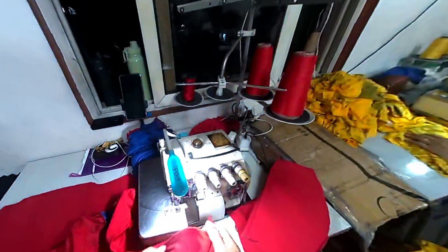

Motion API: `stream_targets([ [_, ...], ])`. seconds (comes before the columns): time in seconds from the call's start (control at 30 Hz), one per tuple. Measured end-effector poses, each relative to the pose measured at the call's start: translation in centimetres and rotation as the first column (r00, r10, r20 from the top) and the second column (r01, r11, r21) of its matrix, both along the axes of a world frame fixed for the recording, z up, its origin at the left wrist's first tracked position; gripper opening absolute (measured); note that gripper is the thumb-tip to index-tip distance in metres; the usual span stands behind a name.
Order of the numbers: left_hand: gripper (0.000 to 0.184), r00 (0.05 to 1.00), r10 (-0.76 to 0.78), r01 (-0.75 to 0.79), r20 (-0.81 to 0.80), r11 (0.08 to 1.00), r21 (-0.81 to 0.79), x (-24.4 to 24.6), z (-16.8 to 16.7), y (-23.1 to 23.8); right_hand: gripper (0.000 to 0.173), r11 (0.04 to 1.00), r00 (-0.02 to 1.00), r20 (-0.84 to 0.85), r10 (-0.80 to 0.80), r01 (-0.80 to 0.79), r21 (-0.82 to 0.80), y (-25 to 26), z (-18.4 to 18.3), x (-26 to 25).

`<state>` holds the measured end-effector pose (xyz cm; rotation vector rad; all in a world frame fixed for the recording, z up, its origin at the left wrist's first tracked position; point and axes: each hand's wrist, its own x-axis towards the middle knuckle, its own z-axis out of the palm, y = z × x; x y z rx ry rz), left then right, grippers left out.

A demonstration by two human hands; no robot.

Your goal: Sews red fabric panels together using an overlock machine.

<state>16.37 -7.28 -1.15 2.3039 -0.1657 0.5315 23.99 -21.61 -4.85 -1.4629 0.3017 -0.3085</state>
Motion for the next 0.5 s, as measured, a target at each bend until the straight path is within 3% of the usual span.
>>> stream_targets([
  [0.03, 0.05, 0.995, -0.093, 0.091, 0.046, 0.994, 0.06, 0.9, 1.6, 0.2, 0.022, 0.996, 0.996, 0.049, 0.078, -0.076, -0.052, 0.0, 1.8, -1.1],
  [0.1, 0.057, 0.963, -0.265, 0.253, 0.045, 0.949, 0.186, 2.9, 4.9, 0.6, 0.02, 0.979, 0.953, 0.235, 0.19, -0.201, 0.027, 0.2, 5.1, -3.1],
  [0.17, 0.035, 0.925, -0.364, 0.329, 0.109, 0.911, 0.248, 4.2, 8.4, 0.8, 0.013, 0.942, 0.86, 0.48, 0.172, -0.286, 0.174, 0.1, 7.1, -3.9],
  [0.2, 0.026, 0.905, -0.375, 0.316, 0.2, 0.909, 0.272, 4.5, 10.3, 0.9, 0.017, 0.932, 0.803, 0.56, 0.204, -0.334, 0.141, -0.1, 7.6, -3.9],
  [0.27, 0.027, 0.842, -0.331, 0.21, 0.426, 0.929, 0.306, 5.2, 14.4, 1.4, 0.044, 0.923, 0.761, 0.538, 0.364, -0.372, -0.099, 0.5, 8.0, -4.0],
  [0.33, 0.028, 0.76, -0.244, 0.073, 0.602, 0.953, 0.294, 5.6, 18.4, 2.3, 0.031, 0.86, 0.79, 0.368, 0.491, -0.372, -0.348, 1.7, 7.8, -4.2],
  [0.37, 0.025, 0.732, -0.204, 0.036, 0.649, 0.964, 0.262, 5.3, 20.3, 3.2, 0.022, 0.836, 0.787, 0.335, 0.518, -0.383, -0.392, 1.9, 7.7, -4.4],
  [0.43, 0.019, 0.712, -0.118, 0.025, 0.692, 0.989, 0.143, 3.3, 23.5, 5.5, 0.016, 0.821, 0.736, 0.389, 0.554, -0.405, -0.403, 0.4, 9.0, -5.3],
  [0.5, 0.013, 0.744, -0.049, 0.103, 0.667, 0.994, -0.042, -0.6, 24.4, 8.6, 0.015, 0.794, 0.624, 0.494, 0.606, -0.433, -0.427, -2.8, 11.4, -7.2],
])
